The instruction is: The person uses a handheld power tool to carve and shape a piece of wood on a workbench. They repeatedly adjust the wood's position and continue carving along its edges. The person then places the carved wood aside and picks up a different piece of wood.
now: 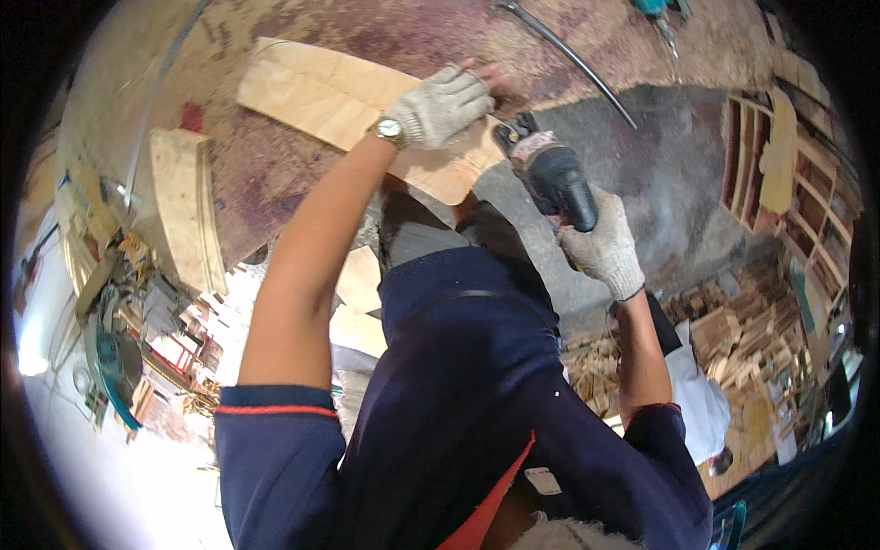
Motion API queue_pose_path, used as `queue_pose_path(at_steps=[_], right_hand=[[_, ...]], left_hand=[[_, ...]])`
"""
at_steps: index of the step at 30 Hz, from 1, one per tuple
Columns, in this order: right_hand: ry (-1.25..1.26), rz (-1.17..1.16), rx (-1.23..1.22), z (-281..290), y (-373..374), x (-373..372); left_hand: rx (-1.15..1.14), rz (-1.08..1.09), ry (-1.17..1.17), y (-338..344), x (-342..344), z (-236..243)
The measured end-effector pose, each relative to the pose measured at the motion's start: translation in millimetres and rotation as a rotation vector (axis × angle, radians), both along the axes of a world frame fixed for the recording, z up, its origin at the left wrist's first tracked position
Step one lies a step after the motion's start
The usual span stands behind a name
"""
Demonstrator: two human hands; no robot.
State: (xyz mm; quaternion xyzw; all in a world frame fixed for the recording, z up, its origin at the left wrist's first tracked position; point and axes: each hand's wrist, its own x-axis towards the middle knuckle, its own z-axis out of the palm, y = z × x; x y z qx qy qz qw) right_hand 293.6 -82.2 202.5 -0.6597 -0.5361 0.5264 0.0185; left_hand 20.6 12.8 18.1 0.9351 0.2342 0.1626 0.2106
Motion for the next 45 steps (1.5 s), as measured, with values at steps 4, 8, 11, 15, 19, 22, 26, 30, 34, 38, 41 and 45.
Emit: queue_pose_path(at_steps=[4,8,11,15,19,22,26,30,34,38,41,45], right_hand=[[-0.025,0.031,0.076,-6,-5,2],[0.037,-0.127,0.134,-12,-27,-2],[-0.025,-0.246,0.255,-16,-58,-6],[-0.078,-0.389,0.211,-15,-106,0],[-0.169,-0.455,0.16,-12,-145,11],[-0.325,-0.404,0.165,-11,-169,15],[-0.328,-0.54,0.093,-10,-192,14],[-0.333,-0.577,0.092,-7,-205,1],[-0.292,-0.651,0.096,1,-209,-28],[-0.314,-0.64,0.192,14,-202,-68],[-0.243,-0.727,0.185,25,-191,-100],[-0.214,-0.86,0.158,34,-173,-142]], left_hand=[[0.064,0.158,0.003,-3,-1,0],[0.071,0.766,0.159,-3,0,-3],[0.015,1.669,0.028,-6,-8,-4],[-0.191,1.983,0.414,-13,-30,1],[-0.41,1.804,0.42,-8,-42,15],[-0.341,1.563,0.485,-4,-59,28],[-0.132,0.891,0.714,-17,-86,40],[-0.009,0.299,0.739,-50,-81,45],[-0.008,0.067,0.576,-66,-70,48],[0.049,0.014,0.53,-63,-75,45],[0.002,-0.07,0.382,-62,-78,43],[0.04,-0.032,0.452,-48,-64,37]])
